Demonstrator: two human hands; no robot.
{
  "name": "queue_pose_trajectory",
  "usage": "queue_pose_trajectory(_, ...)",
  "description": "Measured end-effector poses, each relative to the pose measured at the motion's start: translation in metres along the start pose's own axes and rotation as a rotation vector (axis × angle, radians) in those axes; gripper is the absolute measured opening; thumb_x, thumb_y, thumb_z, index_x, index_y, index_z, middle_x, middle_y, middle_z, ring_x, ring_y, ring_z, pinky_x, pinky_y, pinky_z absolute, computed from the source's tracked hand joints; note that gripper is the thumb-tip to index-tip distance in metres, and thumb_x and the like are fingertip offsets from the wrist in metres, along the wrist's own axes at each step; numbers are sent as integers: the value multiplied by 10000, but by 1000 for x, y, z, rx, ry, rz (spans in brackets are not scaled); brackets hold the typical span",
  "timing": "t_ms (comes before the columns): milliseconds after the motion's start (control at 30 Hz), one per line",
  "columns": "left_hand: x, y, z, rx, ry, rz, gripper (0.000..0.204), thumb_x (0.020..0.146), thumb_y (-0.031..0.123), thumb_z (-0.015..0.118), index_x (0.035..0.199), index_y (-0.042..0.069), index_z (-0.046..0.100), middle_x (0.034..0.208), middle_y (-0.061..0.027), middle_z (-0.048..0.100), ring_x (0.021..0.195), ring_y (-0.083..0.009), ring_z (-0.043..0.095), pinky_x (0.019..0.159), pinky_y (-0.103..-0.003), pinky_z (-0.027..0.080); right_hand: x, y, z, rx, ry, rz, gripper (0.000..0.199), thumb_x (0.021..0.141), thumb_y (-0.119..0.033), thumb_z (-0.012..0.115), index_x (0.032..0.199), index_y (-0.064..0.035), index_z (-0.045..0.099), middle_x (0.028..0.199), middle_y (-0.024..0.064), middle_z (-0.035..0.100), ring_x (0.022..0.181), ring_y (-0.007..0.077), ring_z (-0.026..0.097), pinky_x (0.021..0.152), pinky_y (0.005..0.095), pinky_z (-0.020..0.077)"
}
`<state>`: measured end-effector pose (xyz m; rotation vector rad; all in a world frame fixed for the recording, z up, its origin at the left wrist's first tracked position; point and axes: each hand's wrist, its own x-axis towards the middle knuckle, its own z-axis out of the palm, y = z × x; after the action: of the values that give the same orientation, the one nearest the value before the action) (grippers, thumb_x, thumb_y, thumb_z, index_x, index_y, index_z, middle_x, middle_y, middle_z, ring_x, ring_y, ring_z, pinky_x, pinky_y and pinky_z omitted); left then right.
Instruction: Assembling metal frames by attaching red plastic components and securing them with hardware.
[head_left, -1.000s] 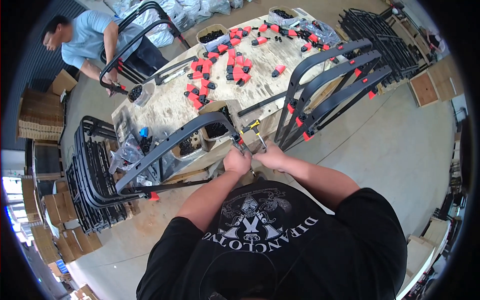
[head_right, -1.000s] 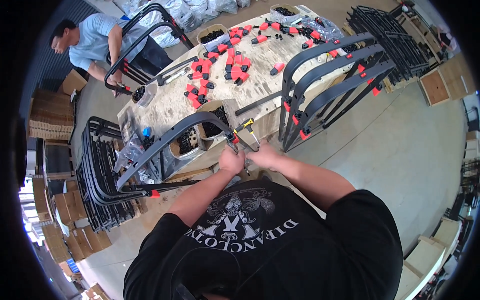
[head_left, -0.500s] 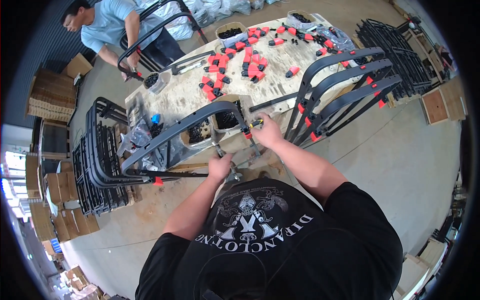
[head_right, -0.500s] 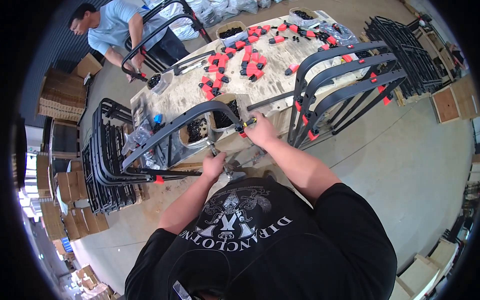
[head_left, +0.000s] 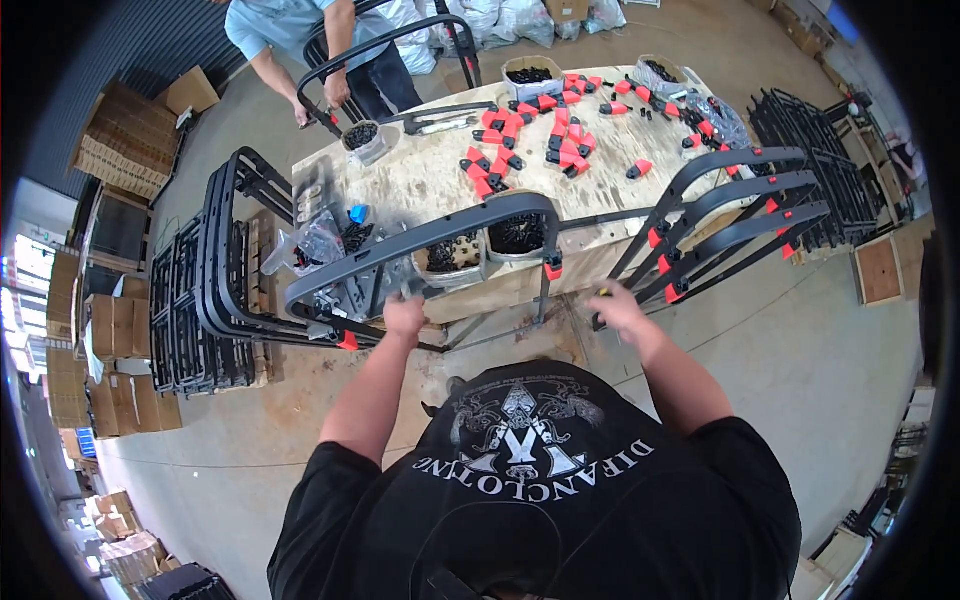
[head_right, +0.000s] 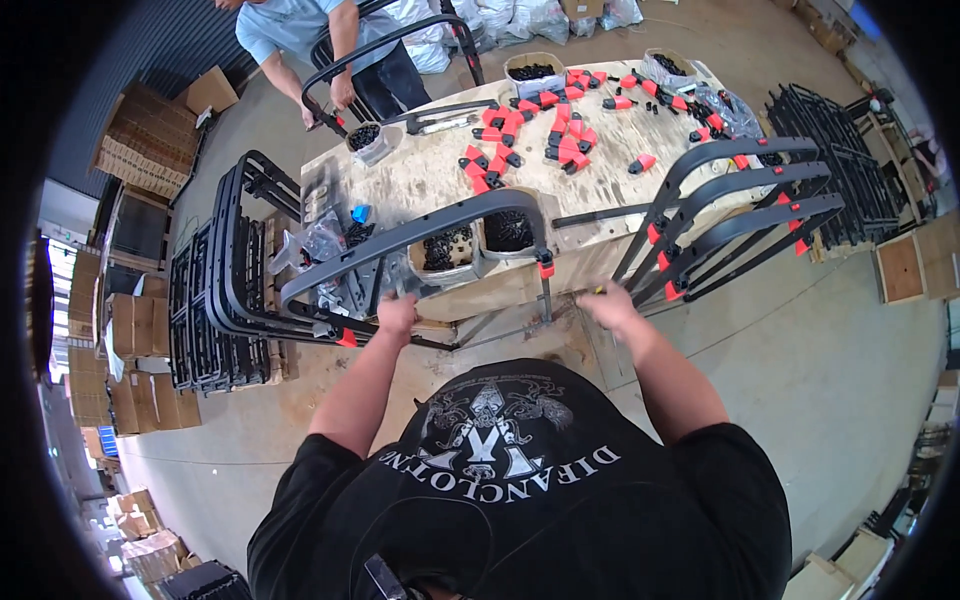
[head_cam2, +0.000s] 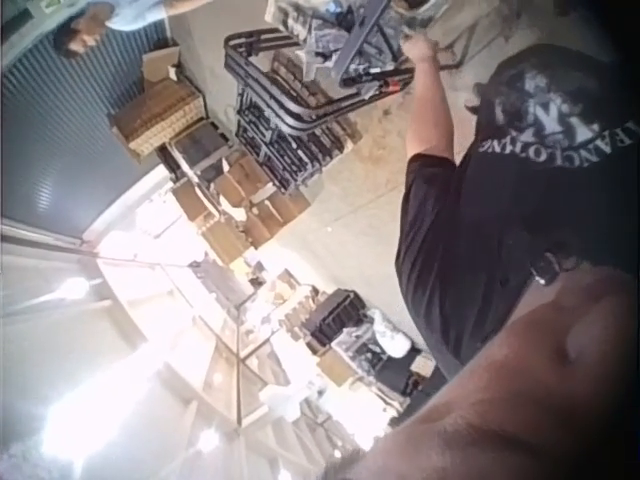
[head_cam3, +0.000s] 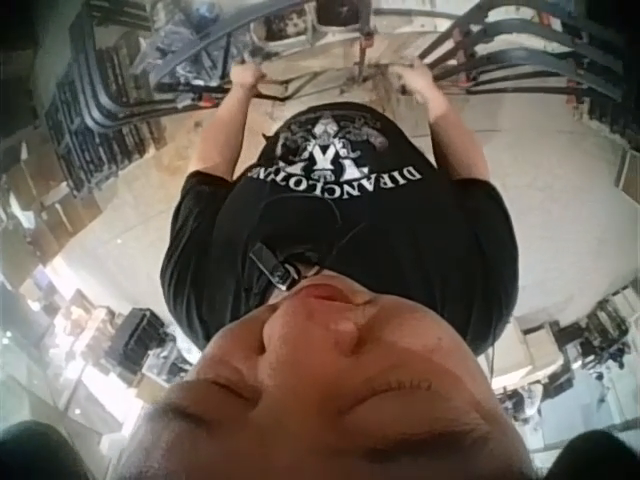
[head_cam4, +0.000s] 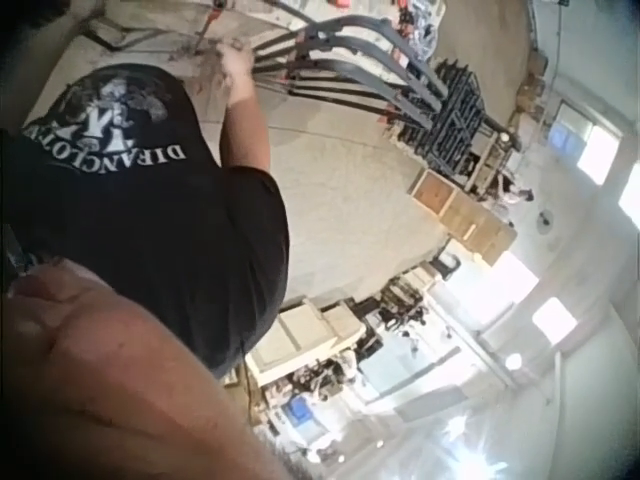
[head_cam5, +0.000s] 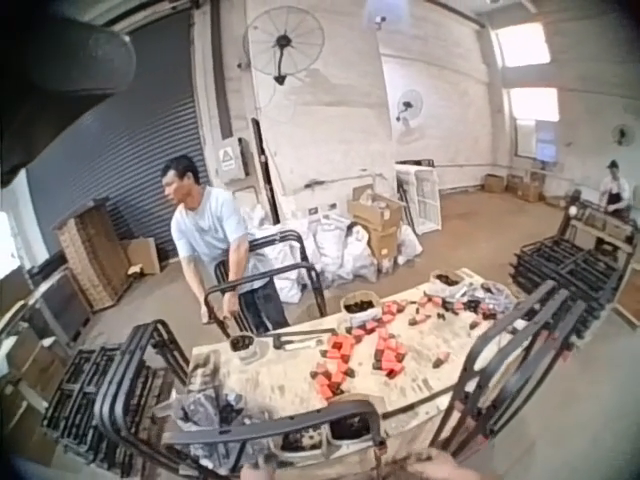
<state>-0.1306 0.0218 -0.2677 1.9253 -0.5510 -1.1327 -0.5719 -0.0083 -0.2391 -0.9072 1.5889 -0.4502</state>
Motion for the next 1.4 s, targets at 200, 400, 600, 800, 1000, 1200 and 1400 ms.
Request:
queue_pose_trajectory(200,76,-24,-48,-22,15,10,618,799,51,652,1387,-51,491,861,-153,681,682,-247,660,643,-386,558,-36,19,103,-201,-382,97,433,847,-194,751,1264,-136,653,899,28,675,637,112,610,484,265,422)
queue_pose_trajectory(400,-15,-59,-104,590,-136,282,592,843,316,679,1304,-39,572,1142,-267,692,1071,-385,675,929,-428,534,-22,-35,248,-322,-643,18,276,859,-142,703,1114,-41,673,756,32,633,578,113,561,455,265,386)
queue_pose_trajectory(600,-68,-133,-224,537,-301,52,425,869,269,704,1144,-54,686,990,-185,746,852,-238,728,797,-343,567,20,-111,362,386,-502,-45,134,861,-106,681,987,-64,662,772,57,636,625,143,592,477,282,425)
queue_pose_trajectory(800,-59,-151,-296,342,-163,-77,397,894,221,680,1168,-65,661,1006,-190,743,888,-247,723,814,-350,560,32,-65,396,96,-204,-92,210,866,-172,685,1008,-20,704,856,79,684,688,145,634,538,328,514)
queue_pose_trajectory(1000,-23,-144,-282,180,-131,8,377,895,188,708,1169,-58,631,971,-146,730,870,-208,695,813,-323,546,-16,-24,357,-327,9,-250,406,832,-273,724,1158,-32,696,950,143,724,765,201,684,688,340,564)
queue_pose_trajectory(1200,14,-76,-221,118,-23,295,560,868,248,751,1293,-51,541,988,-153,718,889,-238,693,850,-347,544,4,23,221,-447,306,-29,476,829,-357,701,1155,-11,692,1131,224,711,1095,344,677,937,402,527)
queue_pose_trajectory(1400,3,-31,-192,380,96,297,523,856,291,736,1185,-79,566,998,-215,714,932,-319,706,860,-396,528,17,-17,142,-332,699,-193,651,773,-416,794,1203,40,617,1063,197,720,1018,325,694,896,393,530)
